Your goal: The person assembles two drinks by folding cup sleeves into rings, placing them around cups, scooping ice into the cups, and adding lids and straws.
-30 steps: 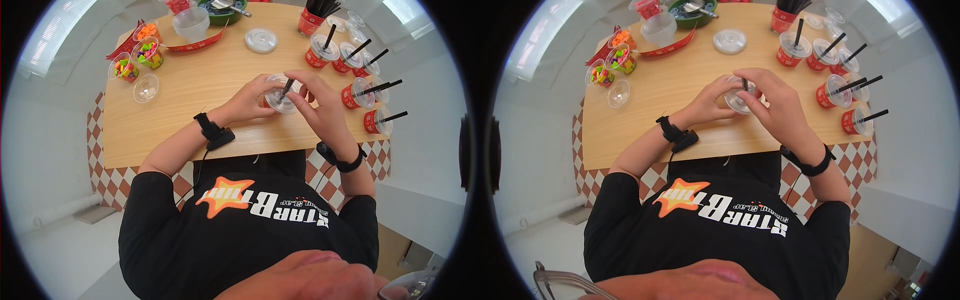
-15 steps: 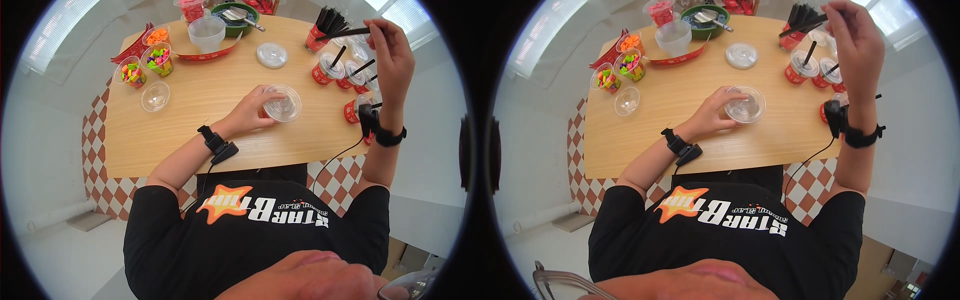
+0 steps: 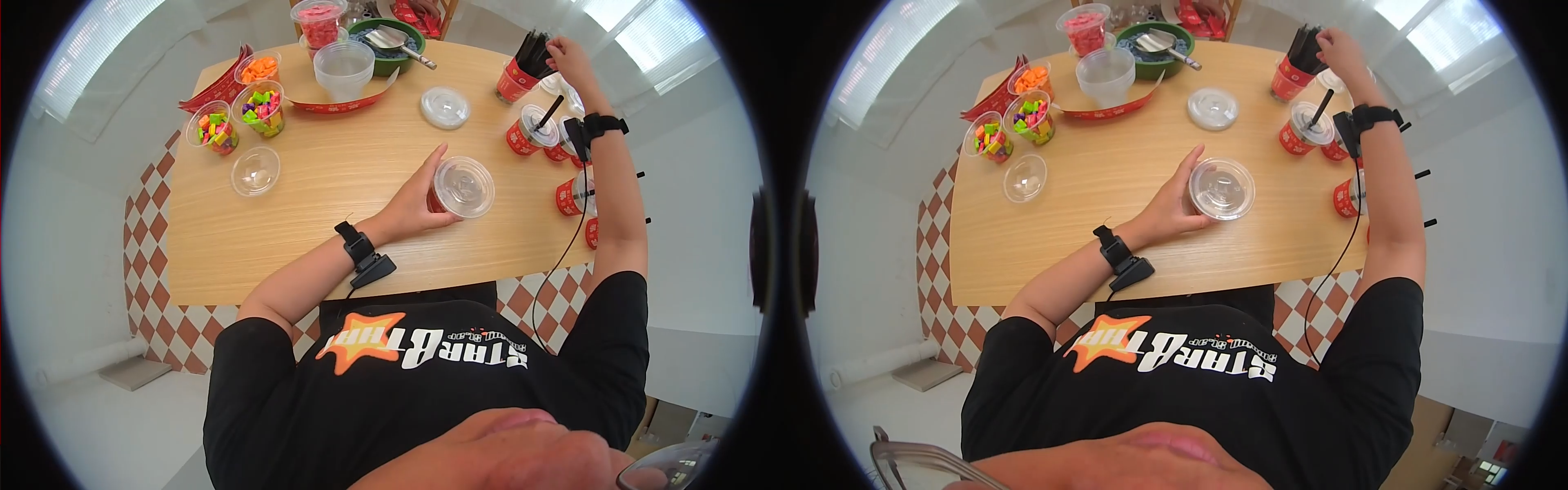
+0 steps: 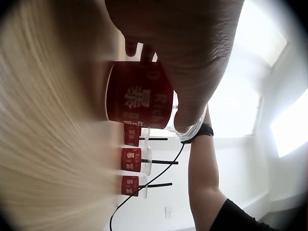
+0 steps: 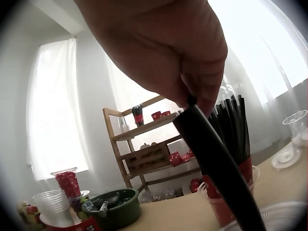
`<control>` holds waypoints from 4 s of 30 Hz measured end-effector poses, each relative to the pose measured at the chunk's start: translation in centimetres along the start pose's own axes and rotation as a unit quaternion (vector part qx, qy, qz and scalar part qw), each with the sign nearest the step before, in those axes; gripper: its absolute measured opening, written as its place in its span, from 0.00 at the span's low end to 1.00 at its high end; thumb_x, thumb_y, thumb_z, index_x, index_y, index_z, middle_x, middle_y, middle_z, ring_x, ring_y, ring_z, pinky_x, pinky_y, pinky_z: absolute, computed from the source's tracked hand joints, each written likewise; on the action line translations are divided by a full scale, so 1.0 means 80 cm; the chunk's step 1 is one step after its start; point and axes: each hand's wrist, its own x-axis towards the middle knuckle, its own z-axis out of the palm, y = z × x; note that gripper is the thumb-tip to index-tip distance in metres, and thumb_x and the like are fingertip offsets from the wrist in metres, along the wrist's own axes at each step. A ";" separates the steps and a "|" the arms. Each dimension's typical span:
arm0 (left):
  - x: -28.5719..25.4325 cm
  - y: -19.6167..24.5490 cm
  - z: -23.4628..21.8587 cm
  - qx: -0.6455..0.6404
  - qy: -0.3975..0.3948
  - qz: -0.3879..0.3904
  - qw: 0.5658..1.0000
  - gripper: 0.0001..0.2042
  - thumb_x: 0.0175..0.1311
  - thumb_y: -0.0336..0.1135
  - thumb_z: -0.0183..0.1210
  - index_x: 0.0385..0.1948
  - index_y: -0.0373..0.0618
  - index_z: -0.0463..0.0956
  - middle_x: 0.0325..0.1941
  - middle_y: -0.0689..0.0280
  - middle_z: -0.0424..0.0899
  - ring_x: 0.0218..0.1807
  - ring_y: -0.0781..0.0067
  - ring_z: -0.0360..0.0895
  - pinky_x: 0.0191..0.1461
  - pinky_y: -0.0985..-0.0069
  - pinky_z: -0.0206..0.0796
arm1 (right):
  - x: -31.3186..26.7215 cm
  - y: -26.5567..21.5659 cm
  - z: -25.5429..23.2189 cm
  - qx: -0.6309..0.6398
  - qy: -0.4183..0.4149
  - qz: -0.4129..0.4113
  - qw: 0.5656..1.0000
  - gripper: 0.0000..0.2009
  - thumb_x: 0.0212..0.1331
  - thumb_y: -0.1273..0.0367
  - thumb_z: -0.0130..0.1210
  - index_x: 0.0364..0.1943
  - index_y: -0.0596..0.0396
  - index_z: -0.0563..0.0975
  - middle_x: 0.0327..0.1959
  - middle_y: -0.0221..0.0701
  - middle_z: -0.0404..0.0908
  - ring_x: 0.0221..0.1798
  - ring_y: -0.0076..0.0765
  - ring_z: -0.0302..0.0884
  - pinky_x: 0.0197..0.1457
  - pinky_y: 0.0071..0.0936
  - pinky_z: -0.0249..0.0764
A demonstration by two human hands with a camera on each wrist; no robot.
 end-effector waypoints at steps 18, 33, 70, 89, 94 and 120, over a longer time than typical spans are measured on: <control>0.002 -0.015 0.004 -0.053 -0.020 0.001 0.998 0.50 0.51 0.29 0.71 0.74 0.38 0.43 0.73 0.55 0.61 0.74 0.65 0.59 0.76 0.70 0.51 | -0.022 -0.151 0.249 -0.084 -0.240 -0.025 0.967 0.25 0.61 0.50 0.57 0.42 0.63 0.83 0.37 0.50 0.85 0.42 0.55 0.83 0.47 0.44 0.75; 0.008 -0.013 0.007 -0.031 0.004 0.024 0.999 0.49 0.48 0.39 0.74 0.71 0.36 0.52 0.67 0.49 0.69 0.68 0.56 0.68 0.71 0.68 0.60 | 0.014 -0.104 0.237 -0.210 0.019 -0.117 0.970 0.13 0.62 0.56 0.57 0.48 0.38 0.82 0.41 0.30 0.87 0.51 0.47 0.75 0.54 0.46 0.68; 0.006 -0.002 0.005 -0.084 -0.005 -0.018 0.996 0.41 0.52 0.30 0.71 0.68 0.38 0.56 0.65 0.58 0.69 0.68 0.67 0.66 0.71 0.69 0.57 | -0.068 -0.111 0.210 -0.100 -0.015 -0.105 0.989 0.28 0.59 0.52 0.61 0.62 0.45 0.74 0.59 0.38 0.78 0.61 0.49 0.72 0.64 0.48 0.67; 0.009 0.002 0.001 -0.024 0.172 0.011 0.985 0.39 0.51 0.36 0.71 0.64 0.40 0.57 0.60 0.54 0.71 0.63 0.62 0.71 0.65 0.66 0.64 | -0.287 -0.166 0.127 0.258 -0.249 0.027 0.933 0.47 0.52 0.53 0.70 0.70 0.67 0.59 0.62 0.50 0.72 0.67 0.44 0.69 0.69 0.35 0.64; 0.010 0.004 -0.001 -0.001 0.173 0.000 0.985 0.38 0.48 0.39 0.75 0.60 0.40 0.61 0.56 0.54 0.75 0.57 0.59 0.76 0.61 0.66 0.68 | -0.286 -0.171 0.132 0.283 -0.241 0.053 0.927 0.40 0.54 0.55 0.70 0.64 0.69 0.65 0.57 0.46 0.75 0.63 0.40 0.72 0.67 0.33 0.66; 0.008 -0.006 -0.005 0.053 0.191 -0.030 0.980 0.42 0.50 0.47 0.74 0.60 0.34 0.59 0.58 0.46 0.73 0.60 0.52 0.74 0.62 0.64 0.68 | -0.185 -0.136 0.123 0.165 0.028 -0.084 0.982 0.10 0.66 0.67 0.59 0.46 0.57 0.80 0.44 0.32 0.85 0.49 0.28 0.80 0.55 0.29 0.72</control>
